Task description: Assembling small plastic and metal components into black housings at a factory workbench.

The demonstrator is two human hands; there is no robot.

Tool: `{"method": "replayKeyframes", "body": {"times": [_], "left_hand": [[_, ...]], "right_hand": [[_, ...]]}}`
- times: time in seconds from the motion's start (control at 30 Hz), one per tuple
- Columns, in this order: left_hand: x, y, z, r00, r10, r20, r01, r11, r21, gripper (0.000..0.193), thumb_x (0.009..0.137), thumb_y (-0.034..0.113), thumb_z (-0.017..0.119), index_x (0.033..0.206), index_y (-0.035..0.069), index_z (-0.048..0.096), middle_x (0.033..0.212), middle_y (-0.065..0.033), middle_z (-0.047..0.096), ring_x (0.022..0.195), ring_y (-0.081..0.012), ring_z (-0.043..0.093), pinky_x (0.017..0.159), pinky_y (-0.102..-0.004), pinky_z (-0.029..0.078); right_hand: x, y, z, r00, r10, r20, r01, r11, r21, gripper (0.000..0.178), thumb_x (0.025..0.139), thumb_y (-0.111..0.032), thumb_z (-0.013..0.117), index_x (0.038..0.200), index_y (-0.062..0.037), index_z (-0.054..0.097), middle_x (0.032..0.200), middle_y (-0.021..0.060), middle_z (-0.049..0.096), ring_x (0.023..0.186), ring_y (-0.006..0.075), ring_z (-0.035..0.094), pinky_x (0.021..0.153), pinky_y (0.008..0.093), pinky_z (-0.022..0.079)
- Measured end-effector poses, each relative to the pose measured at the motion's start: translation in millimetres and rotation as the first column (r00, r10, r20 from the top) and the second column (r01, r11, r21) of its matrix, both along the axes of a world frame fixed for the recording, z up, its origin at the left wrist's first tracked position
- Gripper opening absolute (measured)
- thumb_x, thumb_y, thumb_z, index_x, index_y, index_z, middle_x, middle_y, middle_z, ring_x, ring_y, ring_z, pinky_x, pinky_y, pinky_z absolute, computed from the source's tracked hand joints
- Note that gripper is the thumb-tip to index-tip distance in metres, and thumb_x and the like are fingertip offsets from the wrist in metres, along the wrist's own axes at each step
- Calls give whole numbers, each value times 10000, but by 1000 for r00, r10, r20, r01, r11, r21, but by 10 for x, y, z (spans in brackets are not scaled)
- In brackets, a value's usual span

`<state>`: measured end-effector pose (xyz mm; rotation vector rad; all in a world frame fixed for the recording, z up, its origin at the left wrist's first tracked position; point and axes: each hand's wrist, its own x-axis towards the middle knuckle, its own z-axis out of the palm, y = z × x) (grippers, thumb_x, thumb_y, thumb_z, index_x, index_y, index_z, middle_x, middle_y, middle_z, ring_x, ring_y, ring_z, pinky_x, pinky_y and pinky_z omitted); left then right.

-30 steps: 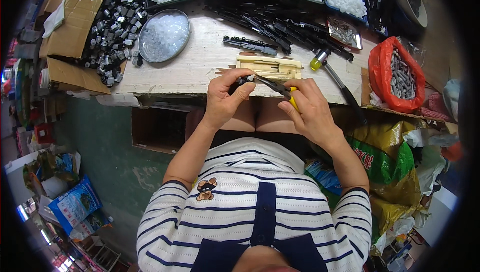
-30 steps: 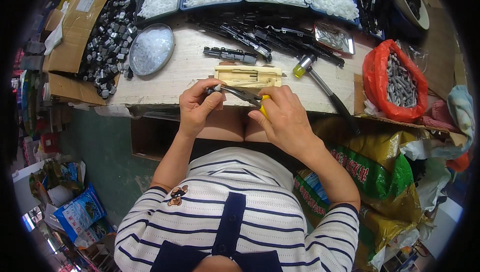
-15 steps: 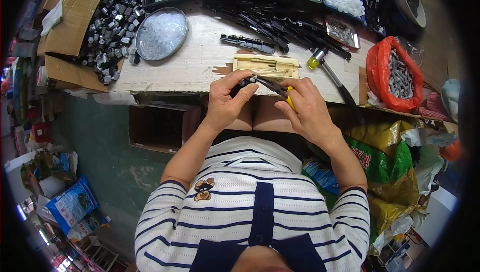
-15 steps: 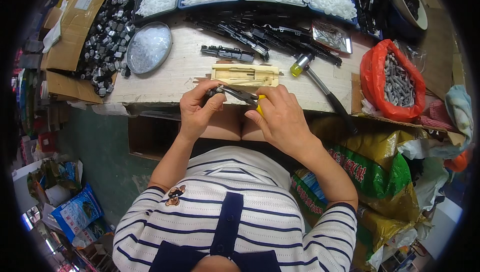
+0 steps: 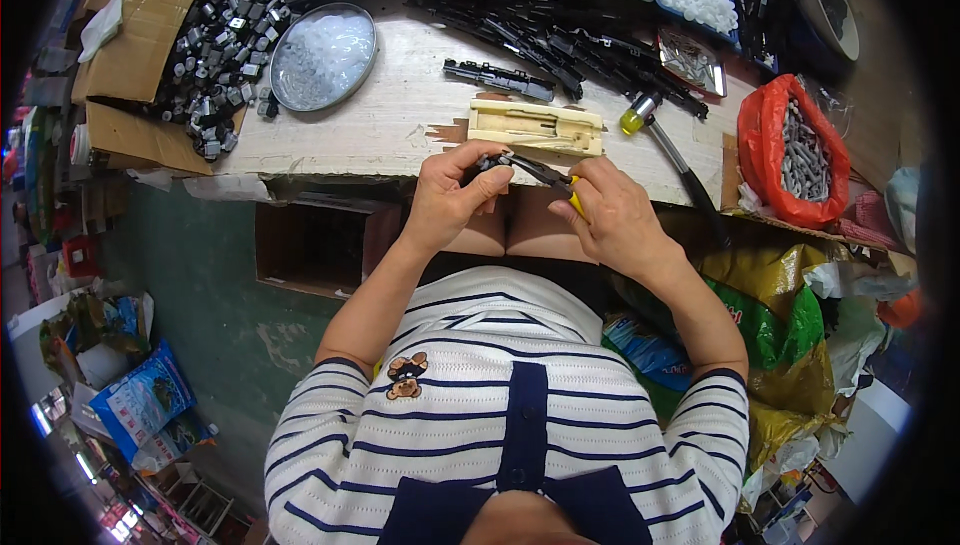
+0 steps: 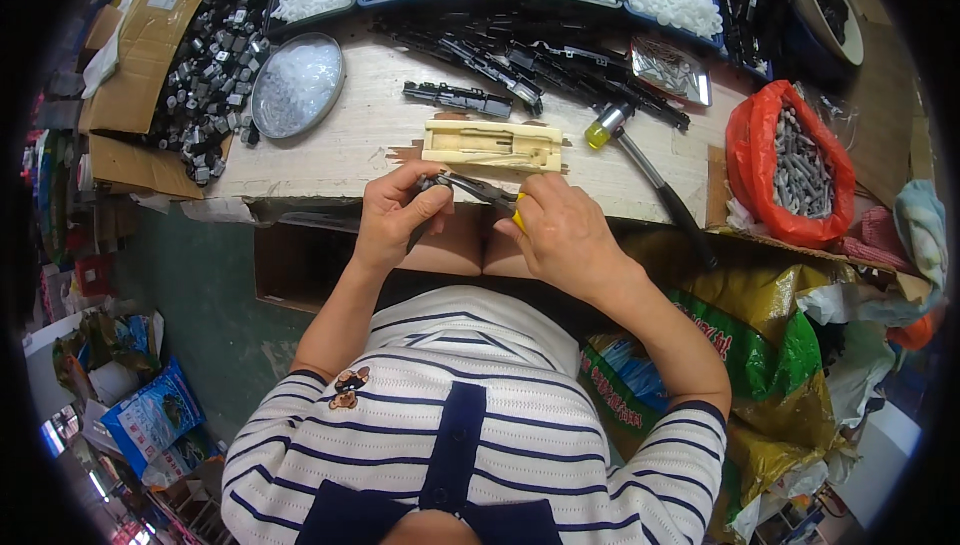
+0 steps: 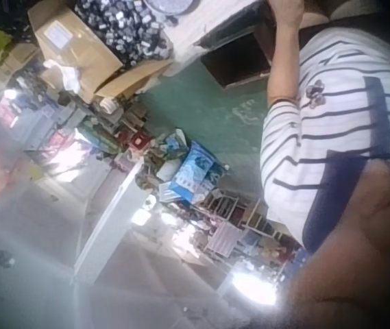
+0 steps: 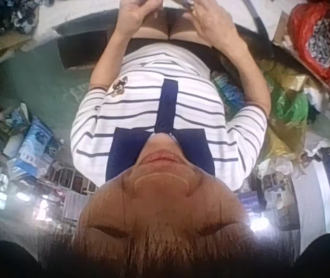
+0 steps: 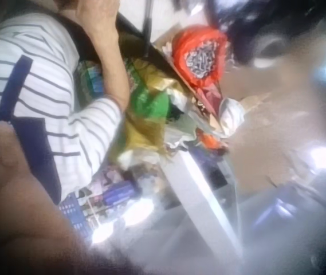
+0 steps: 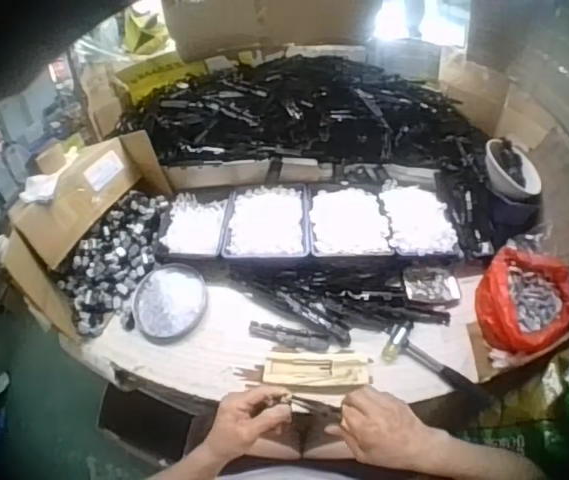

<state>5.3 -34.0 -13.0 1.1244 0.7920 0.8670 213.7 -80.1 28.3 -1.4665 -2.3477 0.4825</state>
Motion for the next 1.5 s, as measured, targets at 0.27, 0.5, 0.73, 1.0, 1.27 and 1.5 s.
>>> {"method": "replayKeyframes", "body": {"times": [0.27, 0.5, 0.73, 1.0, 1.27, 1.5], "left_hand": [[-963, -265, -435, 516, 48, -855, 231, 954, 193, 372, 750, 188, 665, 1078, 33, 585, 810, -119, 635, 687, -236, 608, 612, -328, 458], [-1881, -240, -207, 609, 105, -786, -89, 994, 63, 399, 769, 261, 677, 1068, 6, 604, 892, -115, 629, 761, -164, 595, 598, -260, 439], [-1908, 983, -216, 429, 750, -504, -318, 647, 693, 291, 726, 147, 699, 972, 4, 637, 894, -53, 597, 627, -102, 545, 540, -232, 431], [-2110, 1252, -358, 277, 822, -497, -253, 562, 788, 299, 616, 0, 695, 904, 2, 616, 858, -80, 553, 765, -190, 553, 639, -286, 450], [-1840, 1295, -645, 313, 870, -380, -220, 456, 863, 237, 606, 44, 621, 834, 28, 561, 849, -146, 536, 845, -327, 524, 745, -388, 434], [-1857, 922, -376, 231, 913, -335, -393, 403, 827, 168, 662, 64, 600, 822, 23, 570, 827, -116, 558, 746, -302, 583, 662, -382, 470]], "right_hand": [[208, 82, 43, 967, -241, -80, 250, 958, 140, 247, 792, -166, 631, 838, 60, 543, 975, 183, 529, 888, 342, 506, 755, 393, 422], [806, 169, -160, 909, -416, 42, 388, 877, 281, 186, 814, -104, 590, 875, 66, 550, 1001, 189, 520, 933, 333, 497, 815, 388, 397], [1538, 101, -485, 716, -675, 180, 601, 726, 334, 288, 845, -187, 530, 1002, 52, 560, 1062, 213, 512, 993, 350, 489, 857, 411, 402], [1422, 431, -399, 738, -660, 138, 580, 726, 369, 259, 833, -192, 552, 932, 47, 562, 1020, 203, 524, 948, 361, 485, 826, 419, 398], [2339, -116, -1197, 655, -739, 157, 548, 609, 574, 205, 826, -102, 453, 945, 38, 542, 1038, 256, 493, 948, 397, 470, 831, 451, 383], [2183, 242, -1023, 624, -733, 271, 551, 658, 513, 214, 763, -42, 516, 954, 55, 517, 1008, 220, 510, 946, 378, 481, 822, 438, 395]]}}
